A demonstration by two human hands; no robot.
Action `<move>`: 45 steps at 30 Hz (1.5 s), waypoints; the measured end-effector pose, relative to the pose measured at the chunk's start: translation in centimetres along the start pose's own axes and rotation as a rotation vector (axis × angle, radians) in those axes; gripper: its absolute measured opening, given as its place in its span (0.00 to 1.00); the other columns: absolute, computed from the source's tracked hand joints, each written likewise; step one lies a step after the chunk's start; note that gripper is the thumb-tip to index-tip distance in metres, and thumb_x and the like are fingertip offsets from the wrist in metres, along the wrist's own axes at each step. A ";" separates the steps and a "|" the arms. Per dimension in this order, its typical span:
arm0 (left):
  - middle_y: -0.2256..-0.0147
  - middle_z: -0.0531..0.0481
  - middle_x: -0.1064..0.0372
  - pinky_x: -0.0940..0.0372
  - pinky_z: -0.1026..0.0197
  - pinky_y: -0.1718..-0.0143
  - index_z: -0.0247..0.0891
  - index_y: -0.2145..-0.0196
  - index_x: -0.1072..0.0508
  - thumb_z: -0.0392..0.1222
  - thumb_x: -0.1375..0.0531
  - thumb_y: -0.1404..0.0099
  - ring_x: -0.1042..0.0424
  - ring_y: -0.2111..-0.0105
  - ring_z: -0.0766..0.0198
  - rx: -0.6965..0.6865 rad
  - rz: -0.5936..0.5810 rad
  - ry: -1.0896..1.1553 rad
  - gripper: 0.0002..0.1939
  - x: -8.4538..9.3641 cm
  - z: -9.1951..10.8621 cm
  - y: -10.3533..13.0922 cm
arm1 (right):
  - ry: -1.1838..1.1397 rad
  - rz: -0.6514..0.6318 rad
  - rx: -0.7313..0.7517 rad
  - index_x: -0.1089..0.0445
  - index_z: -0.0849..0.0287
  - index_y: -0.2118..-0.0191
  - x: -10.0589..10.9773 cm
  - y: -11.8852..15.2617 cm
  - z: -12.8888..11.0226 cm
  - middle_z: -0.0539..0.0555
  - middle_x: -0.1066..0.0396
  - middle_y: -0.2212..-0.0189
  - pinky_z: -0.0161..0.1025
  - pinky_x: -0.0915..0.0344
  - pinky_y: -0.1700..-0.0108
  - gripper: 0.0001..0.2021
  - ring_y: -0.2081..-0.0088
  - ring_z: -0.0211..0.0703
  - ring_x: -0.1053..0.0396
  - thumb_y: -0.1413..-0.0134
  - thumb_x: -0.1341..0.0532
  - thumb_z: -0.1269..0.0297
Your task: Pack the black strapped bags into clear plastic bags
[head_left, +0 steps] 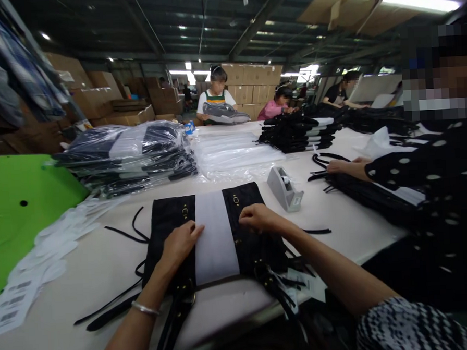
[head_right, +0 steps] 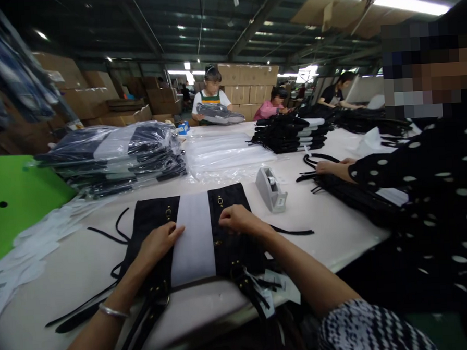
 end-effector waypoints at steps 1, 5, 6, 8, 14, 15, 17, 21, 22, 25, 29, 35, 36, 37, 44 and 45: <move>0.54 0.38 0.26 0.34 0.52 0.57 0.37 0.51 0.26 0.52 0.41 0.34 0.28 0.51 0.41 -0.014 0.113 -0.103 0.20 0.8 -0.1 0.4 | 0.037 -0.001 -0.005 0.28 0.60 0.69 0.9 2.0 0.6 0.45 0.30 0.79 0.26 0.44 0.80 0.02 0.81 0.31 0.35 0.50 0.36 0.68; 0.48 0.40 0.31 0.33 0.53 0.56 0.39 0.44 0.33 0.47 0.43 0.31 0.27 0.53 0.50 -0.233 0.373 -0.379 0.20 1.6 1.4 2.9 | 0.317 -0.133 -0.021 0.23 0.59 0.69 1.4 11.0 4.7 0.49 0.26 0.76 0.31 0.40 0.74 0.07 0.74 0.38 0.30 0.53 0.33 0.61; 0.50 0.42 0.31 0.33 0.54 0.55 0.39 0.47 0.31 0.45 0.44 0.31 0.27 0.54 0.53 -0.317 0.320 -0.335 0.17 0.8 2.4 3.5 | 0.383 -0.089 -0.024 0.23 0.58 0.67 1.0 12.8 5.8 0.51 0.24 0.72 0.32 0.37 0.70 0.08 0.70 0.41 0.28 0.52 0.33 0.61; 0.54 0.47 0.29 0.34 0.57 0.50 0.41 0.52 0.28 0.42 0.44 0.30 0.28 0.55 0.58 -0.518 0.149 -0.202 0.11 -1.6 5.2 5.0 | 0.515 0.056 -0.027 0.22 0.56 0.60 0.2 15.7 8.1 0.54 0.22 0.63 0.37 0.35 0.59 0.12 0.60 0.47 0.27 0.52 0.33 0.60; 0.59 0.47 0.30 0.38 0.56 0.56 0.41 0.58 0.25 0.36 0.44 0.31 0.33 0.59 0.56 -1.068 -0.331 -0.422 0.08 -12.3 12.3 9.8 | 0.464 0.250 -0.172 0.25 0.54 0.62 -1.6 18.9 14.4 0.54 0.23 0.63 0.39 0.37 0.59 0.09 0.60 0.48 0.27 0.49 0.36 0.60; 0.60 0.46 0.30 0.39 0.55 0.57 0.40 0.61 0.25 0.35 0.44 0.31 0.34 0.60 0.56 -1.105 -0.359 -0.486 0.08 -13.7 12.6 10.0 | 0.416 0.242 -0.212 0.25 0.54 0.64 -1.6 19.3 15.4 0.53 0.23 0.65 0.38 0.37 0.61 0.07 0.62 0.47 0.27 0.50 0.36 0.61; 0.62 0.44 0.31 0.41 0.55 0.58 0.39 0.66 0.27 0.32 0.45 0.32 0.35 0.60 0.55 -1.130 -0.411 -0.506 0.08 -15.5 12.7 9.7 | 0.334 0.216 -0.247 0.25 0.54 0.65 -1.7 19.9 16.8 0.52 0.23 0.67 0.37 0.37 0.64 0.07 0.64 0.47 0.26 0.53 0.35 0.64; 0.67 0.47 0.33 0.43 0.56 0.59 0.40 0.73 0.32 0.30 0.43 0.37 0.36 0.64 0.57 -0.873 -0.538 -0.094 0.09 -15.8 13.1 7.7 | 0.212 0.143 -0.228 0.23 0.56 0.63 -1.7 21.0 18.0 0.53 0.22 0.67 0.37 0.36 0.64 0.11 0.64 0.48 0.25 0.57 0.35 0.67; 0.69 0.48 0.33 0.43 0.57 0.60 0.40 0.74 0.32 0.31 0.42 0.38 0.37 0.66 0.58 -0.778 -0.557 0.020 0.09 -15.4 13.1 7.2 | 0.176 0.121 -0.225 0.23 0.56 0.63 -1.6 21.2 18.0 0.53 0.22 0.68 0.37 0.36 0.64 0.11 0.65 0.48 0.25 0.57 0.35 0.68; 0.72 0.51 0.32 0.44 0.61 0.66 0.41 0.73 0.32 0.38 0.43 0.35 0.36 0.70 0.61 -0.561 -0.601 0.224 0.08 -13.9 13.0 6.2 | 0.052 0.062 -0.176 0.22 0.56 0.63 -1.3 21.5 17.4 0.53 0.22 0.68 0.36 0.35 0.62 0.11 0.63 0.47 0.26 0.57 0.34 0.67; 0.75 0.54 0.34 0.45 0.64 0.71 0.40 0.73 0.35 0.48 0.44 0.33 0.37 0.75 0.66 -0.308 -0.663 0.546 0.13 -12.4 11.7 5.3 | -0.132 -0.018 -0.069 0.23 0.56 0.59 -1.0 21.1 15.2 0.53 0.23 0.67 0.37 0.35 0.60 0.15 0.62 0.46 0.28 0.54 0.32 0.59; 0.77 0.58 0.39 0.42 0.65 0.70 0.37 0.72 0.32 0.48 0.32 0.46 0.40 0.75 0.69 0.011 -0.612 1.104 0.15 -12.1 10.0 4.0 | -0.291 -0.036 0.024 0.23 0.55 0.56 -1.1 17.6 10.4 0.54 0.24 0.64 0.37 0.35 0.62 0.16 0.64 0.43 0.29 0.52 0.31 0.58; 0.75 0.57 0.38 0.41 0.65 0.69 0.37 0.71 0.32 0.48 0.31 0.47 0.38 0.74 0.69 0.017 -0.604 1.133 0.15 -12.0 10.0 4.0 | -0.284 -0.022 0.033 0.23 0.56 0.56 -1.2 16.7 9.5 0.53 0.24 0.64 0.36 0.35 0.63 0.16 0.65 0.41 0.30 0.52 0.31 0.59; 0.74 0.57 0.37 0.40 0.65 0.68 0.37 0.71 0.32 0.48 0.31 0.47 0.37 0.74 0.68 0.019 -0.601 1.161 0.16 -11.9 10.0 4.2 | -0.270 -0.012 0.032 0.24 0.56 0.56 -1.3 15.8 8.8 0.52 0.25 0.65 0.35 0.36 0.65 0.16 0.67 0.39 0.30 0.51 0.32 0.60; 0.73 0.54 0.36 0.41 0.64 0.67 0.38 0.72 0.35 0.43 0.28 0.49 0.36 0.73 0.68 -0.174 -0.672 1.263 0.18 -11.1 9.2 6.6 | -0.200 -0.080 -0.070 0.26 0.60 0.62 -2.8 11.5 7.0 0.51 0.27 0.73 0.31 0.38 0.79 0.14 0.75 0.39 0.30 0.54 0.35 0.58; 0.73 0.54 0.36 0.42 0.64 0.67 0.37 0.72 0.35 0.43 0.27 0.49 0.36 0.73 0.68 -0.210 -0.685 1.236 0.18 -11.1 9.0 6.8 | -0.220 -0.105 -0.072 0.26 0.59 0.62 -2.9 11.4 7.2 0.51 0.27 0.72 0.31 0.38 0.79 0.14 0.75 0.39 0.30 0.54 0.34 0.58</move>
Point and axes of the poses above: each hand's wrist, its own y-axis away from the middle knuckle, its own x-axis out of the back of the hand, z = x × y, the point moved 3 cm from there along -y, towards the middle knuckle
